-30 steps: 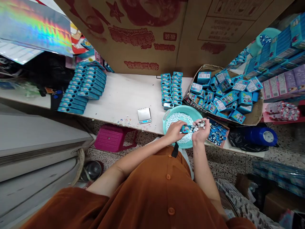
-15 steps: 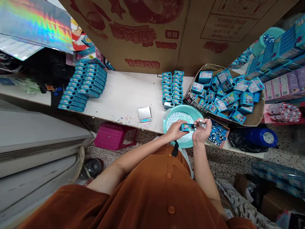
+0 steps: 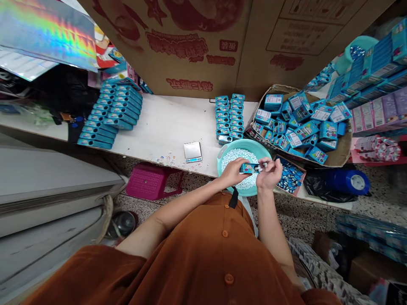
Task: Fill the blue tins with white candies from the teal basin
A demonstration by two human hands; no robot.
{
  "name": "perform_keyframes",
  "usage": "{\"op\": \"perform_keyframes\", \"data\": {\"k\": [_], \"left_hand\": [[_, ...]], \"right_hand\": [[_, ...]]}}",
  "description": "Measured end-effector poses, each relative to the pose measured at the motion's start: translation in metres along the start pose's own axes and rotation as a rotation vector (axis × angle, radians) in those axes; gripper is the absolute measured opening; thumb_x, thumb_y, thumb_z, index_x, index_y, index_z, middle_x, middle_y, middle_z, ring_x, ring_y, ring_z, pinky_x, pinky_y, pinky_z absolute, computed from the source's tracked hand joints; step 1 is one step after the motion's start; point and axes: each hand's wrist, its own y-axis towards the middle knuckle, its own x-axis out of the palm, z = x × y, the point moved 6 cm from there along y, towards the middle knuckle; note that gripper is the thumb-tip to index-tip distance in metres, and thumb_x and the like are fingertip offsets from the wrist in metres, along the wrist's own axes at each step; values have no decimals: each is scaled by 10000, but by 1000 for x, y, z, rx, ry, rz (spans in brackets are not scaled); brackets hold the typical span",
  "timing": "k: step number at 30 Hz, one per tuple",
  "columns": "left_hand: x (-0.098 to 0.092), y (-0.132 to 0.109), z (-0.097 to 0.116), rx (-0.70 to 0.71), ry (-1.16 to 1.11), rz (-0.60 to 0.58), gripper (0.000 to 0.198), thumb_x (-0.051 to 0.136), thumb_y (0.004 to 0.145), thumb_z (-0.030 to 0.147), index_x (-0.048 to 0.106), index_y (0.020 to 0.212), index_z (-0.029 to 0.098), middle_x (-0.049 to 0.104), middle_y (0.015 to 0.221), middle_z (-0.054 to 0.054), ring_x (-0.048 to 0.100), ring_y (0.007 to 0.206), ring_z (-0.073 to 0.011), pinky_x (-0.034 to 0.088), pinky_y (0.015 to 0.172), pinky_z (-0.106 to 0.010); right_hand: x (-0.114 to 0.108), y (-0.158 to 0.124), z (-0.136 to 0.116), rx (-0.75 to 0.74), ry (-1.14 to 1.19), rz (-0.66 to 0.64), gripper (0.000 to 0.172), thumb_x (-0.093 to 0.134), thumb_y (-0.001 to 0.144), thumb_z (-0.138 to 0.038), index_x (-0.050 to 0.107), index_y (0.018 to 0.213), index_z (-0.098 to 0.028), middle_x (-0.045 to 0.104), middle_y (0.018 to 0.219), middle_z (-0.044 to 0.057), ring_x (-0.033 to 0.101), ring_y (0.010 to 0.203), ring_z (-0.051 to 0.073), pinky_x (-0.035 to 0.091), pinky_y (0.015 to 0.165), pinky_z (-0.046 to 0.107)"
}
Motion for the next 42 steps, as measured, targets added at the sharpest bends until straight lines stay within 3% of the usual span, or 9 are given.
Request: {"op": "perform_keyframes", "data": {"k": [3, 8, 14, 24, 32, 35, 37, 39, 42], "left_hand": [[-1, -1, 1, -18, -33, 25, 440, 718, 691, 299, 561, 1082, 176, 614, 1065, -84, 581, 1018, -234, 452, 858, -338], [2, 2, 8, 103, -99, 19, 404, 694, 724, 322, 566, 1086, 195, 613, 1090, -76, 565, 1056, -223, 437, 897, -331], [19, 3, -28, -60, -167, 65, 446, 755, 650, 269, 594, 1055, 171, 634, 1057, -90, 592, 1018, -239, 457, 890, -359], [15, 2, -16, -30, -353, 30, 430, 736, 677, 264, 621, 1086, 201, 647, 1122, -70, 585, 1073, -220, 432, 947, -330], [23, 3, -30, -111, -467, -14, 447, 759, 641, 253, 625, 1059, 169, 657, 1084, -72, 601, 1030, -211, 436, 927, -317], [17, -2, -39, -167, -543, 21, 434, 761, 633, 230, 619, 1035, 148, 653, 1077, -86, 597, 1040, -213, 435, 935, -326], [12, -9, -45, -188, -581, 38, 429, 759, 634, 222, 610, 1029, 149, 638, 1108, -94, 582, 1077, -216, 419, 967, -343], [5, -17, -50, -186, -597, 44, 425, 756, 638, 225, 603, 1029, 156, 619, 1149, -101, 555, 1130, -219, 390, 1008, -360], [-4, -32, -59, -222, -583, 74, 410, 754, 643, 247, 600, 1013, 159, 609, 1164, -106, 528, 1170, -220, 374, 1029, -365]], "right_hand": [[5, -3, -7, -16, 15, -54, 500, 421, 843, -470, 408, 430, -187, 577, 612, -1, 584, 628, 123, 431, 656, 293], [12, -5, -19, -112, 14, -116, 540, 305, 874, -575, 522, 552, -200, 574, 611, 7, 582, 624, 141, 445, 650, 317], [6, 7, 12, 5, -58, -7, 575, 268, 841, -653, 514, 584, -201, 562, 587, 3, 573, 585, 135, 468, 625, 312], [9, -4, -6, -127, -99, -50, 603, 206, 871, -627, 529, 583, -206, 545, 600, 13, 564, 618, 139, 461, 643, 311], [0, 5, 8, -24, -36, -84, 602, 214, 852, -650, 545, 625, -202, 577, 641, 15, 596, 648, 144, 484, 690, 332], [-28, 18, 32, 27, -61, 8, 543, 276, 832, -645, 538, 665, -200, 585, 680, 3, 597, 671, 135, 478, 722, 321], [-58, 29, 58, 76, -229, 93, 465, 373, 807, -612, 545, 699, -193, 585, 686, -7, 583, 663, 129, 465, 715, 299], [-82, 38, 92, 177, -521, -3, 426, 435, 777, -584, 568, 731, -181, 607, 731, 8, 573, 683, 140, 449, 692, 287], [-103, 48, 134, 163, -943, -227, 411, 430, 770, -562, 586, 774, -182, 626, 810, 33, 564, 786, 175, 434, 758, 312]]}}
